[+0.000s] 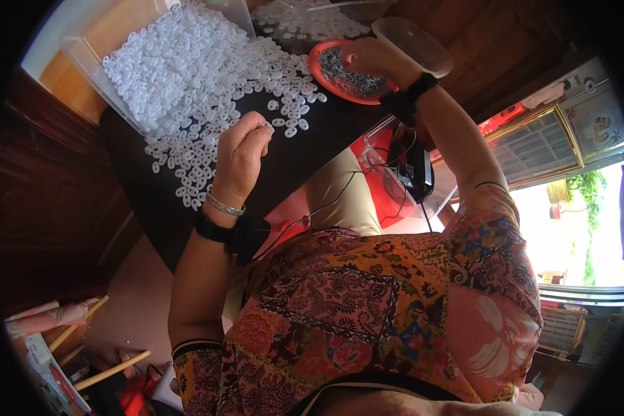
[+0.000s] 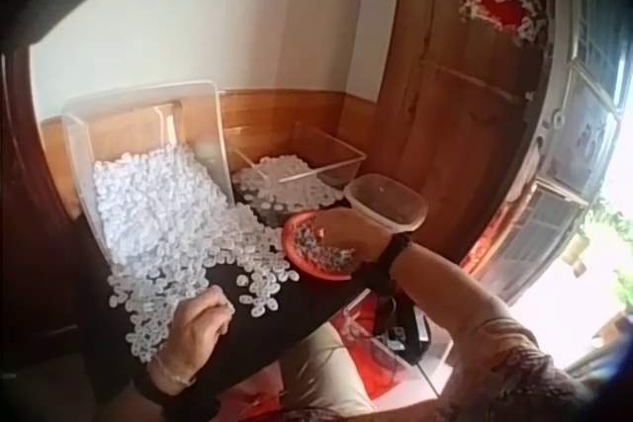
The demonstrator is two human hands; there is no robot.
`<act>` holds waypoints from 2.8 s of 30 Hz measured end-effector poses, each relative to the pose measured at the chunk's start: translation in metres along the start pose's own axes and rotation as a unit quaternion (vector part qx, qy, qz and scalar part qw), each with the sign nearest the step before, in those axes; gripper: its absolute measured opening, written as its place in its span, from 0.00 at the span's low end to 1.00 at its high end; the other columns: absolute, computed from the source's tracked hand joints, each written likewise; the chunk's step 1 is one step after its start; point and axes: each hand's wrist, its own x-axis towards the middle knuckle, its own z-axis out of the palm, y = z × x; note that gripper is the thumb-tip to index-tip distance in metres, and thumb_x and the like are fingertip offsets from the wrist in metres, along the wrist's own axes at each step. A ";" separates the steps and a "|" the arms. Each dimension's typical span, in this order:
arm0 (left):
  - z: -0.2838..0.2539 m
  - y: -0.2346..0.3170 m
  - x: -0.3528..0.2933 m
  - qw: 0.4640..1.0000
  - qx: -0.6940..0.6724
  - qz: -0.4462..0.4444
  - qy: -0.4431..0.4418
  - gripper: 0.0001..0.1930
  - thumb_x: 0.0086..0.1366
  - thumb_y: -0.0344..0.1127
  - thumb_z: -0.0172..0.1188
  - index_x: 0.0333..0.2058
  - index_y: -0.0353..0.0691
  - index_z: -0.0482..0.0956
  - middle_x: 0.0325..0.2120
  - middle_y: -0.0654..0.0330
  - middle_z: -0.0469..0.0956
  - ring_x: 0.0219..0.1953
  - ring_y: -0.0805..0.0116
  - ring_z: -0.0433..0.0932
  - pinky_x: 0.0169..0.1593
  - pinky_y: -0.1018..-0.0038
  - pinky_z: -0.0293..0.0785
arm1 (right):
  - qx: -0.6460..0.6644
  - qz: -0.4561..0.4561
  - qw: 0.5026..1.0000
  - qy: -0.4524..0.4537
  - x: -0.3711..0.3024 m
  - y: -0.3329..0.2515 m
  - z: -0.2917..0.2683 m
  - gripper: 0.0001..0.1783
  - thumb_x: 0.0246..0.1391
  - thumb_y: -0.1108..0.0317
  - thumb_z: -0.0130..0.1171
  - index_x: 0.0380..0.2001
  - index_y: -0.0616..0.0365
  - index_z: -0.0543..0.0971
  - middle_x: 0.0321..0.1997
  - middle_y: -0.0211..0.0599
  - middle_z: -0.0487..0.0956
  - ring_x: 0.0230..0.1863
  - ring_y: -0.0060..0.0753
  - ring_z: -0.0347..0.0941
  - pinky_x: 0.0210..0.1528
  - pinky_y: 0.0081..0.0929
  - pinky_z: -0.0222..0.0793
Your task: The person is manually assembling small white plastic components by inserting tiny metal pins into them at a workspace.
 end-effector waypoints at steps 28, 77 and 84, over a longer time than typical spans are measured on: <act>0.004 0.002 -0.001 1.000 0.018 -0.011 -0.020 0.09 0.57 0.30 0.49 0.19 0.35 0.65 0.12 0.65 0.61 0.16 0.78 0.60 0.21 0.78 0.55 | -0.132 -0.057 0.987 -0.075 0.005 -0.011 0.026 0.07 0.36 0.71 0.55 0.23 0.56 0.80 0.23 0.44 0.76 0.30 0.48 0.74 0.30 0.42 0.68; 0.000 0.001 0.000 0.996 0.004 0.041 0.076 0.09 0.63 0.35 0.48 0.26 0.38 0.68 0.15 0.69 0.64 0.17 0.83 0.58 0.20 0.85 0.54 | 0.605 -0.038 0.796 -0.005 -0.018 -0.155 0.018 0.09 0.58 0.65 0.53 0.34 0.60 0.75 0.28 0.26 0.75 0.31 0.14 0.69 0.34 0.15 0.65; 0.004 0.012 -0.003 0.997 -0.042 -0.009 0.066 0.09 0.62 0.34 0.48 0.25 0.38 0.68 0.15 0.69 0.63 0.17 0.84 0.57 0.20 0.84 0.53 | 0.663 -0.044 0.747 -0.017 -0.020 -0.156 0.028 0.10 0.55 0.62 0.55 0.31 0.58 0.77 0.26 0.24 0.76 0.30 0.15 0.72 0.32 0.15 0.67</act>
